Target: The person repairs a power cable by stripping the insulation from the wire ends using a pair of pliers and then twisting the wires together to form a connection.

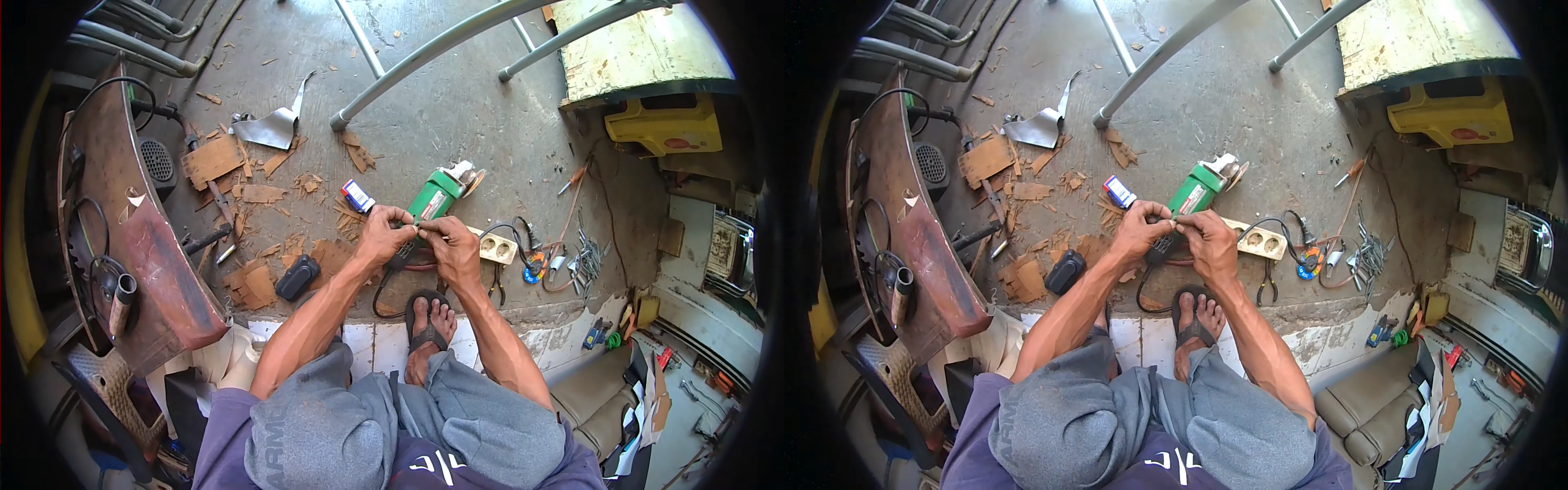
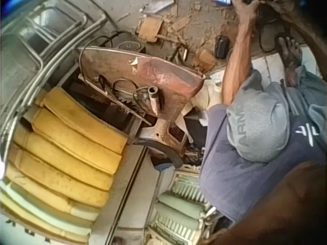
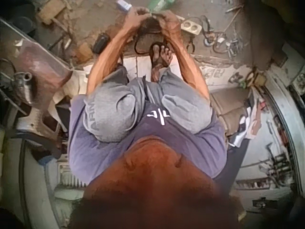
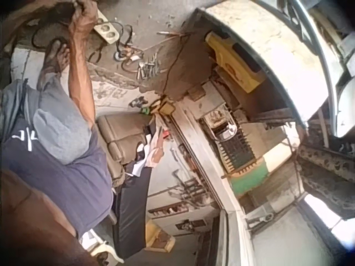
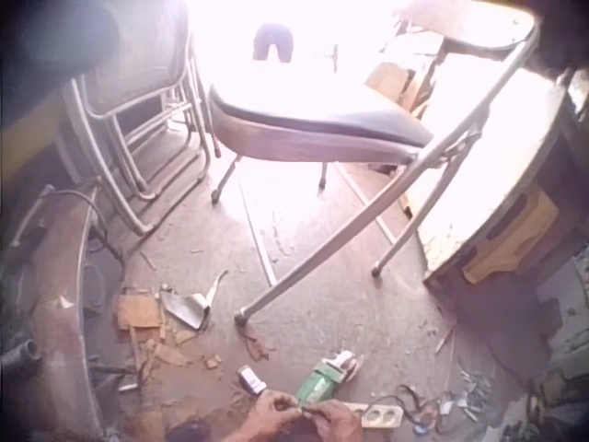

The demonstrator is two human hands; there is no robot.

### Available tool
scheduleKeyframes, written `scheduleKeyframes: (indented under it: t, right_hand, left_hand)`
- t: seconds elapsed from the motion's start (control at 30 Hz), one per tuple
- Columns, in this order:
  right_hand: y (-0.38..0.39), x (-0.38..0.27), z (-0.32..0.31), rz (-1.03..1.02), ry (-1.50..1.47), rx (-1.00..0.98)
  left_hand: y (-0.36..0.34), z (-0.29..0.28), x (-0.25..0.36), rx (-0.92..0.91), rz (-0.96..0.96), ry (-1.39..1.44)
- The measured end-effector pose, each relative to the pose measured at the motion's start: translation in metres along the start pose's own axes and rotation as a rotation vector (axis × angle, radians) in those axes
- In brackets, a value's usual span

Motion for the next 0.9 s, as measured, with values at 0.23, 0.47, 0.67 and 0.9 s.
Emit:
scheduleKeyframes:
  t: [0.23,0.47,0.67,0.9]
  right_hand:
    - [-0.004,-0.007,-0.002,0.034,0.022,-0.031]
    - [-0.004,-0.006,-0.001,0.075,0.041,-0.062]
    - [-0.001,0.006,0.001,0.220,-0.099,-0.104]
    - [0.006,0.030,0.009,0.312,-0.250,-0.095]
  left_hand:
    - [0.004,-0.002,-0.006,-0.076,-0.064,0.185]
    - [0.003,-0.002,-0.007,-0.013,-0.047,0.114]
    - [0.002,0.000,-0.004,0.084,0.000,-0.037]
    - [0.002,0.000,0.003,0.125,0.008,-0.084]
Point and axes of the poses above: each hand's wrist, its own y-axis away from the middle knuckle, its own z-axis out of the palm, x = y × z, the point moved 6 cm from there along -y, towards the middle knuckle, and after that the axes turned 7 degrees about y, right-handed, at the moved point
